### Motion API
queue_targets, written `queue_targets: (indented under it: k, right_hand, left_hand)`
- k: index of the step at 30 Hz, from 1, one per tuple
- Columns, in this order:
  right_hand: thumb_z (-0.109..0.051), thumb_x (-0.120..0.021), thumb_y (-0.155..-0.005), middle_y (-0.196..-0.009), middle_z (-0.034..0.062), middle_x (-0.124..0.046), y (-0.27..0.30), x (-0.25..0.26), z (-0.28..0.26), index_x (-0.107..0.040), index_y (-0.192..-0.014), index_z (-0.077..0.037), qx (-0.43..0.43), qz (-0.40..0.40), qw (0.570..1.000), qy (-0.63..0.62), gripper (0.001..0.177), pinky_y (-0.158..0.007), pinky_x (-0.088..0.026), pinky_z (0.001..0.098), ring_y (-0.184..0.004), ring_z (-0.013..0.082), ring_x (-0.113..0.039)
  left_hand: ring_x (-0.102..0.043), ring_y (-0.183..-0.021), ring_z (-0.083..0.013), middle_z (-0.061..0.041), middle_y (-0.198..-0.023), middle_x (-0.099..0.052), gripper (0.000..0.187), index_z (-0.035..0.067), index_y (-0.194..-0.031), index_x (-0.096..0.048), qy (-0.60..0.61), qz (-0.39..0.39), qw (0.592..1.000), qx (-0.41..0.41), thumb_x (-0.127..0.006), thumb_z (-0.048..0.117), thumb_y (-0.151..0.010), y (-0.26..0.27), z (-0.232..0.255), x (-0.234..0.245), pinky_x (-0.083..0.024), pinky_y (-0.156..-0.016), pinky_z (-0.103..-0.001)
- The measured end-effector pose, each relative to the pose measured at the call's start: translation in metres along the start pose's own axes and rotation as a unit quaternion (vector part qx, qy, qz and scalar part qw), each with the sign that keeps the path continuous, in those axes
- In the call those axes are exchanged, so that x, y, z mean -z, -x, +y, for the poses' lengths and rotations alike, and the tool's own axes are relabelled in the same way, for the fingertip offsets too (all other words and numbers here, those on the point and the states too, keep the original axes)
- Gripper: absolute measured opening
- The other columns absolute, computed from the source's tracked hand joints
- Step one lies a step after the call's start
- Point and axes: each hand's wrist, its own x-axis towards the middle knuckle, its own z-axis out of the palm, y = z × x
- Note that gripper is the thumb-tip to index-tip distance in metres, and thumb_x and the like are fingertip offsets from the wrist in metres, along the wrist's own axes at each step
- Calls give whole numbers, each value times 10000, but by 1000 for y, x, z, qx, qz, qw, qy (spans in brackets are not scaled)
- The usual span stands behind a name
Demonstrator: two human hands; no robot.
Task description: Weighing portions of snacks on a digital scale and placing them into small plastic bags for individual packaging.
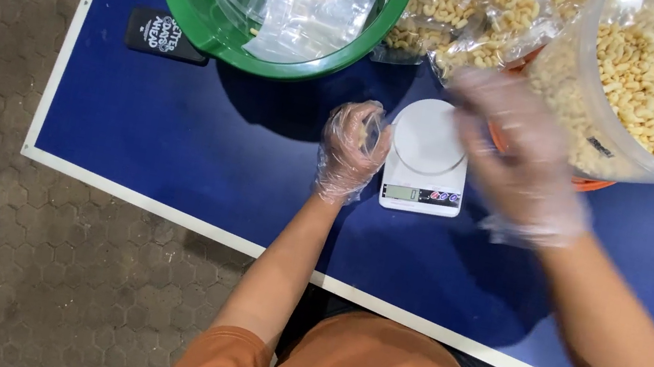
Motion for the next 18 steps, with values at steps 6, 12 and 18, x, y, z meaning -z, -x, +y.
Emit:
queue_targets:
  k: [6,12,18]
  right_hand:
    - [-30,-575,-1352,-1197,100,-762,15,95,109,-641,-1234,-21,-196,91,972,88,136,-1028,-628,298,-1113,158,-764]
    - [-218,-756,-908,-1539,152,-520,-42,120,96,-583,-1464,-153,-495,-348,753,258,586,-1179,-374,632,-1385,390,-514]
    - [46,-580,-787,-706,98,-711,-14,103,138,-929,-944,-139,-516,-465,656,295,425,-552,-415,377,-614,251,-500]
  left_hand:
    - [-689,-898,-314,-110,-1059,-704,252,55,-1113,-612,-6,-22,1000,-3,-698,173,-908,-6,12,6,-545,-877,-443]
    - [-680,-899,-329,-113,-1032,-696,266,48,-1122,-612,-14,-22,1000,6,-699,198,-921,-5,13,7,-548,-868,-456]
    - [-690,-930,-333,-128,-1088,-700,268,42,-1134,-600,-21,-20,1000,-8,-690,204,-941,-4,12,6,-544,-890,-452]
